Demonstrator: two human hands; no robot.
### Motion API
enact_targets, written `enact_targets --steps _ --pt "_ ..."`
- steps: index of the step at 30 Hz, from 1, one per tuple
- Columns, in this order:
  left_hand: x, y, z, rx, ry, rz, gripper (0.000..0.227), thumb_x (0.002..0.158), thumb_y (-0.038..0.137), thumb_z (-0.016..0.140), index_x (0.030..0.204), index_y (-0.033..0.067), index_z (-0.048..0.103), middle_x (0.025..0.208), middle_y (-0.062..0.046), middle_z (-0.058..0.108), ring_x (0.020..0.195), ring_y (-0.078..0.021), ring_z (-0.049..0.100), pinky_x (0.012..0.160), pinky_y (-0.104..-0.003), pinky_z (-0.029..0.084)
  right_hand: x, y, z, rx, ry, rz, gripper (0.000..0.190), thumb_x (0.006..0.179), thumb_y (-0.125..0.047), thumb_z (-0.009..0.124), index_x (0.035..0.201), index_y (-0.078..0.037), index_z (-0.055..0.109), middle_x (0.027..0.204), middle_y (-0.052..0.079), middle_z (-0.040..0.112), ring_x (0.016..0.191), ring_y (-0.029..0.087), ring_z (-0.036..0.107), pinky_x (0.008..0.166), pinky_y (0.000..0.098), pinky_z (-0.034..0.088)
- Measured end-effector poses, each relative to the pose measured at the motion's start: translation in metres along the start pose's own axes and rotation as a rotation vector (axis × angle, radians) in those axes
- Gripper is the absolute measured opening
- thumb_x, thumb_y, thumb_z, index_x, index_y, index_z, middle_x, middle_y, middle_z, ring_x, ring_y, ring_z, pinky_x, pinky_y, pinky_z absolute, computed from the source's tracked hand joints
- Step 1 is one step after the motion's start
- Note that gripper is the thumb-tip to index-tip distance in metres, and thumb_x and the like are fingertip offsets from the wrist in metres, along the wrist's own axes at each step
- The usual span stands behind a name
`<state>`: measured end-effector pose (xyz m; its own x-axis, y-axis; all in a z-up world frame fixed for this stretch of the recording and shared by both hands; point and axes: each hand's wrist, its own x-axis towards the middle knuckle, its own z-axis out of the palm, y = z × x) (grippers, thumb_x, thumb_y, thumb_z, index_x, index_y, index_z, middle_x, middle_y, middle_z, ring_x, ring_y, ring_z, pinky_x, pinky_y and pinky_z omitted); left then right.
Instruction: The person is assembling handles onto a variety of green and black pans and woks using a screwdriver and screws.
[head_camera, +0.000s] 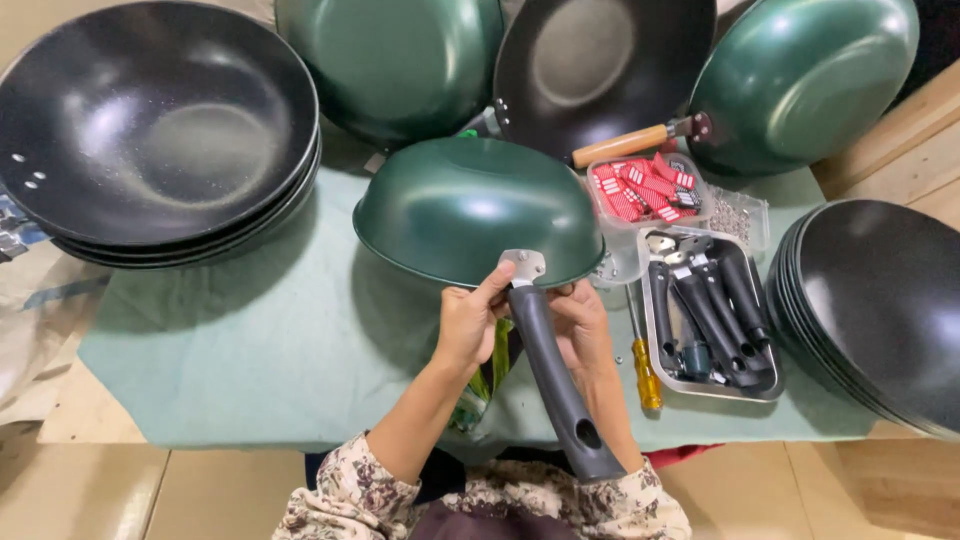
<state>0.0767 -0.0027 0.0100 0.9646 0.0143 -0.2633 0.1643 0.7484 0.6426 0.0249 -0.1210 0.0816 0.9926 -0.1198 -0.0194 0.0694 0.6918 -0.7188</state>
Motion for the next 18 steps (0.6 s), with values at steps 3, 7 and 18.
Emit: enact_targets --steps 3,7,18 --pt "0.0 -0.006 -0.003 -0.027 0.008 -0.008 0.005 0.085 0.002 0.082 0.088 0.0009 0.078 0.073 -0.012 0.075 0.064 -0.0245 0.077 0.058 -0.038 0.065 -0.016 -0.017 0.005 -0.145 -0.054 -0.03 0.048 0.079 0.013 0.065 0.123 -0.005 0.063 0.095 0.001 0.066 0.086 0.012 0.065 0.081 0.0248 0.053" --pt "-0.021 0.024 0.025 -0.05 -0.001 -0.008 0.005 0.085 0.0 0.082 0.084 0.0001 0.077 0.071 -0.012 0.074 0.062 -0.0235 0.076 0.057 -0.036 0.065 -0.005 -0.032 -0.075 -0.423 0.006 -0.136 0.043 0.09 0.0 0.063 0.133 0.0 0.062 0.108 0.017 0.073 0.099 0.02 0.073 0.082 0.0247 0.056" --pt "-0.023 0.035 0.044 -0.091 -0.044 0.026 0.003 0.087 -0.002 0.08 0.087 -0.0004 0.077 0.075 -0.013 0.076 0.066 -0.0265 0.077 0.064 -0.037 0.067 -0.048 -0.005 -0.18 -2.019 -0.114 -0.509 0.021 0.087 -0.022 0.077 0.108 -0.016 0.08 0.1 0.007 0.074 0.092 0.027 0.068 0.082 0.0371 0.054"
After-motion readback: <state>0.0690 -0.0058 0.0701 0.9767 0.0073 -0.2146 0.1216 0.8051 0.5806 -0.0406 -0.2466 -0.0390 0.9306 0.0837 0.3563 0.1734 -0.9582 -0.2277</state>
